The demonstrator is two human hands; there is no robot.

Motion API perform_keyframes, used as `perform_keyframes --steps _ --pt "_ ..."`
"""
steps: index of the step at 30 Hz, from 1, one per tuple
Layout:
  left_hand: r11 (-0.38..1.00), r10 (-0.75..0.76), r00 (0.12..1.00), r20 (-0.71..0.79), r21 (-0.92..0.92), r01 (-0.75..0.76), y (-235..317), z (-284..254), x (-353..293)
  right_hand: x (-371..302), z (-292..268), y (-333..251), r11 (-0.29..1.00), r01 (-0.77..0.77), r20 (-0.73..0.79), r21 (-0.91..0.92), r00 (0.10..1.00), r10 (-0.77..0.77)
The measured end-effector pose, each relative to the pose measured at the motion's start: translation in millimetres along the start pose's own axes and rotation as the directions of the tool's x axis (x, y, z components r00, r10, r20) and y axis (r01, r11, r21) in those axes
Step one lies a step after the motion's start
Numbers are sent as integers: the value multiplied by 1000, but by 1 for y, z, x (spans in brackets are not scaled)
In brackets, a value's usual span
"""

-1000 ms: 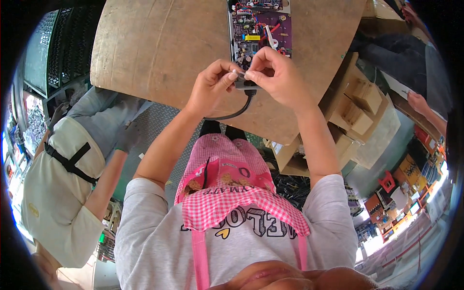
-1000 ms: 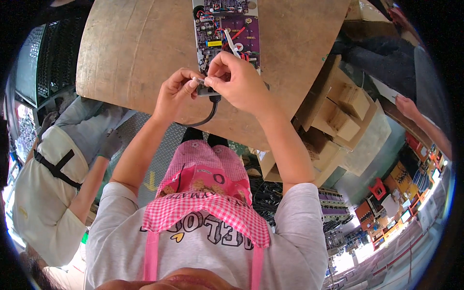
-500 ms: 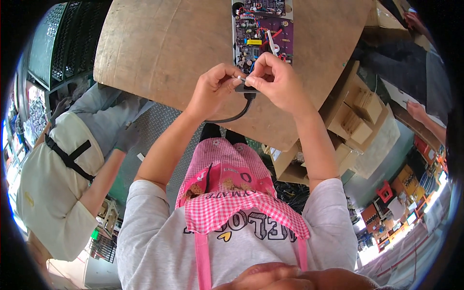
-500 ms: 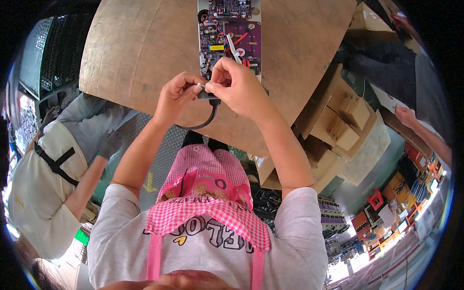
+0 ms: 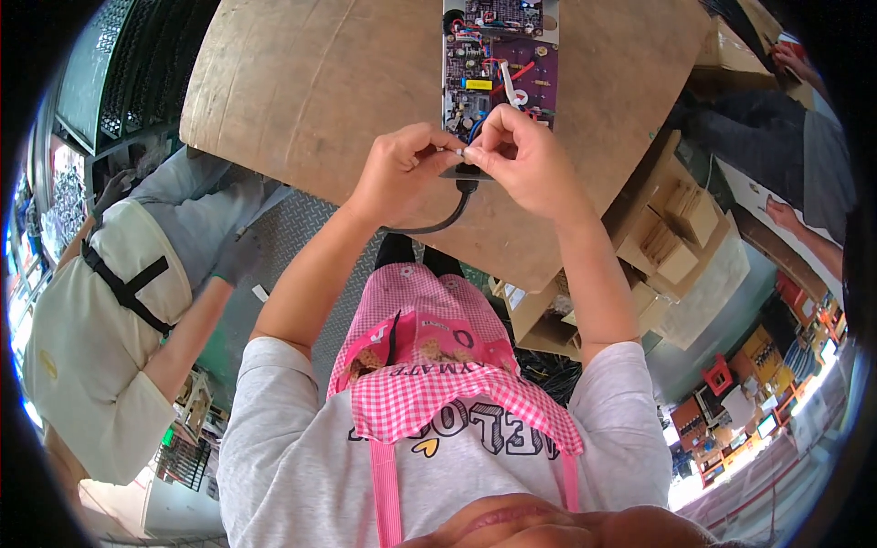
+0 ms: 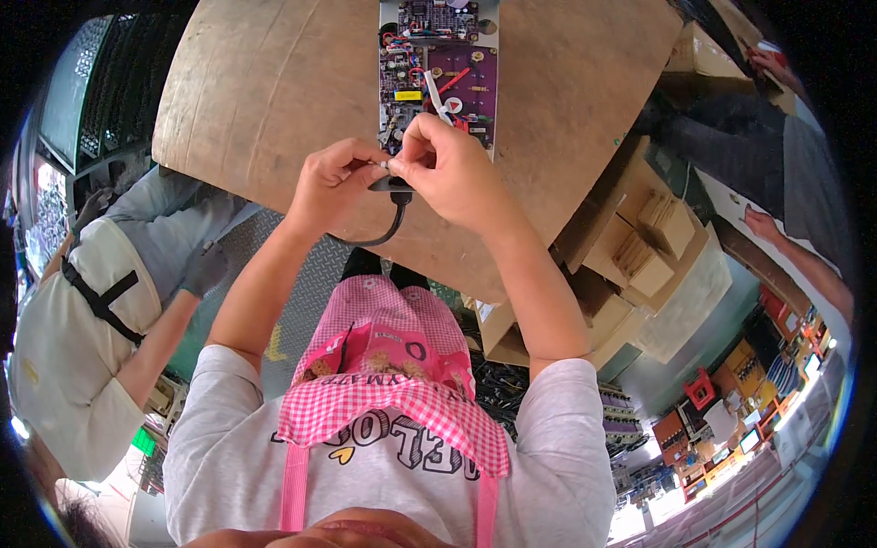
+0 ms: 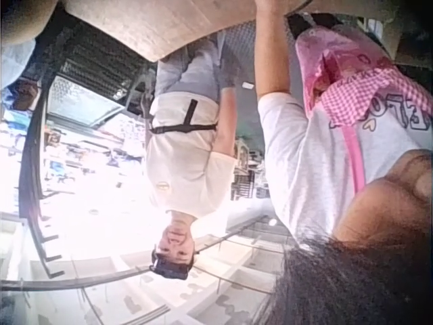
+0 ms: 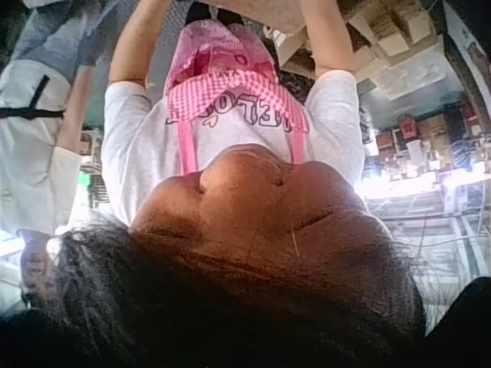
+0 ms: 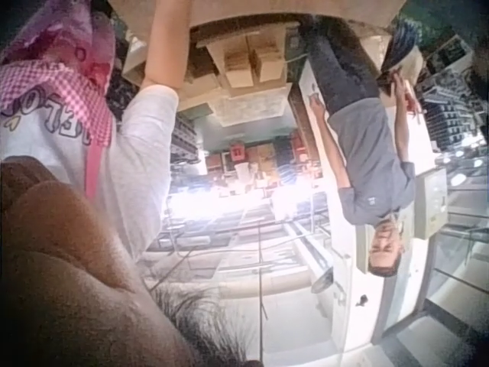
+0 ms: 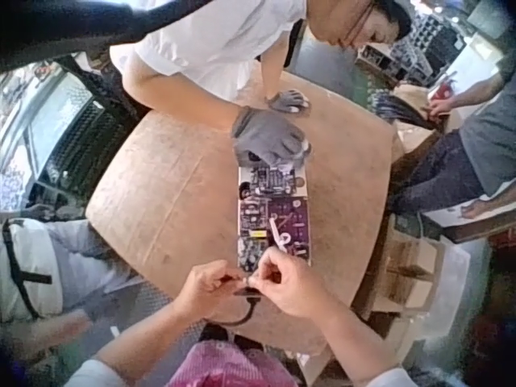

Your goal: The recorder and colleagues assemble electronic circuit boards into metal chassis and connect internal wiring.

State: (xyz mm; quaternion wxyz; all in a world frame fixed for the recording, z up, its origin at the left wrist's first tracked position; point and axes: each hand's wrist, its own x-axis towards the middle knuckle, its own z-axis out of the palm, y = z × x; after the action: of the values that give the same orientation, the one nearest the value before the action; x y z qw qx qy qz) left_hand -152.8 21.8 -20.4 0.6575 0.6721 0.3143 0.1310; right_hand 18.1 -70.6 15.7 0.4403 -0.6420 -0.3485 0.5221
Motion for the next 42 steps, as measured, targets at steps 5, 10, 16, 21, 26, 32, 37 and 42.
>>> perform_keyframes --steps 5,10,16,21,26,32,37,42 --pt "993 -13 996 -93 -114 2 -6 -7 -3 1 16 -16 971 43 -99 -236 993 -68" --pt "962 185 980 -76 217 -165 -1 -25 -12 5 26 -19 965 86 -92 -248 990 -112" --pt "890 354 935 -26 315 -328 10 -27 -15 4 20 -18 990 26 5 -140 1000 -26" --pt "854 411 910 -43 367 -369 17 -17 -16 -8 9 -28 981 32 74 -189 997 -18" --pt "841 434 900 -36 376 -390 26 -11 -12 -14 7 -24 905 121 57 -408 993 -107" --pt "899 344 937 -68 314 -307 35 -5 -12 -18 9 -14 691 313 38 -651 923 -382" --pt "947 157 983 -90 296 -125 43 -5 -12 -21 14 -13 623 346 20 -702 883 -468" --pt "960 96 991 -92 273 -67 43 -2 -10 -19 12 -13 598 370 25 -711 863 -505"
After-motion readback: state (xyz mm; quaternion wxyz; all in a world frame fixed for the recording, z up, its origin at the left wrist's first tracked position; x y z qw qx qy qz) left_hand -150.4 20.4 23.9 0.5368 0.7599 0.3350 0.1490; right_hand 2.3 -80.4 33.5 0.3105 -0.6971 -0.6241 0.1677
